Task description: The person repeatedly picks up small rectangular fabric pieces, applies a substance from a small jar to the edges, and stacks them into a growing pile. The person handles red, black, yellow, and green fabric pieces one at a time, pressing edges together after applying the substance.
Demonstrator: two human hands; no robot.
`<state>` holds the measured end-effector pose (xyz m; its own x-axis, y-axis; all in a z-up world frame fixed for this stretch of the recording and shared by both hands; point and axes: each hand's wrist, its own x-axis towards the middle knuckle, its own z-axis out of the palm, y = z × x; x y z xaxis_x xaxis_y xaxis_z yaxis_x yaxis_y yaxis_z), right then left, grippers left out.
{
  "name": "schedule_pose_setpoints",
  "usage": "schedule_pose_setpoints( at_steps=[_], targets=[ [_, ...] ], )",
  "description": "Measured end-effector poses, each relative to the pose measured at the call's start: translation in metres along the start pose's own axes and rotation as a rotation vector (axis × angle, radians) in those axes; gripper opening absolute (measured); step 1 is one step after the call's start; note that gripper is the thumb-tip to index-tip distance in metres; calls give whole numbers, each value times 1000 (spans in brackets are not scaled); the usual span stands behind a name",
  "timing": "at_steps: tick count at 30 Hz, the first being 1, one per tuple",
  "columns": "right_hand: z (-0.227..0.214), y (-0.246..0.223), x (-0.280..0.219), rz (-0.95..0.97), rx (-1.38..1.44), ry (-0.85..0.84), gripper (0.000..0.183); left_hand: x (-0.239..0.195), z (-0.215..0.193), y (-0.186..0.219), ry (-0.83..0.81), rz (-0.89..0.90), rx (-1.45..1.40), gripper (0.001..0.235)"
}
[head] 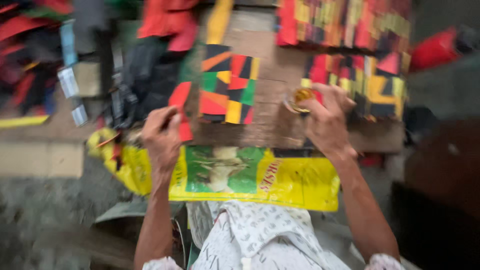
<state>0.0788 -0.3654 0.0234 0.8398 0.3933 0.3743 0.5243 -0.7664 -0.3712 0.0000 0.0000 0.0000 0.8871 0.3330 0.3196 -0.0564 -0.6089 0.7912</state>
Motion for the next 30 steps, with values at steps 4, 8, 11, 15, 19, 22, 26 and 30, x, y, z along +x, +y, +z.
schedule_pose_setpoints(
  at_steps=[4, 8, 11, 15, 19, 22, 26, 30],
  targets=[
    [10, 1, 0, 57, -26, 48, 20, -14, 11, -1, -31, -72, -96, 14],
    [7, -1, 2, 88, -36, 36, 25, -20, 27, 15, -82, -85, -113, 13],
    [3, 1, 3, 28, -56, 4, 24, -19, 33, 25, -116, -117, -167, 14],
    [5, 9, 1, 40, -26, -36, 26, -15, 34, 35, -102, -97, -148, 14],
    [3, 14, 3, 37, 39, -58, 26, 2, 29, 35, -31, 22, -124, 15],
    [0, 16, 4, 20, -19, -114, 26, 37, 28, 17, 44, 152, -91, 16],
    [-5, 13, 7, 25, -28, -145, 26, 118, 52, -31, 123, 288, 76, 14],
    [-7, 4, 12, 34, -66, -179, 27, 200, 104, -78, 54, 399, 322, 13]
  ],
)
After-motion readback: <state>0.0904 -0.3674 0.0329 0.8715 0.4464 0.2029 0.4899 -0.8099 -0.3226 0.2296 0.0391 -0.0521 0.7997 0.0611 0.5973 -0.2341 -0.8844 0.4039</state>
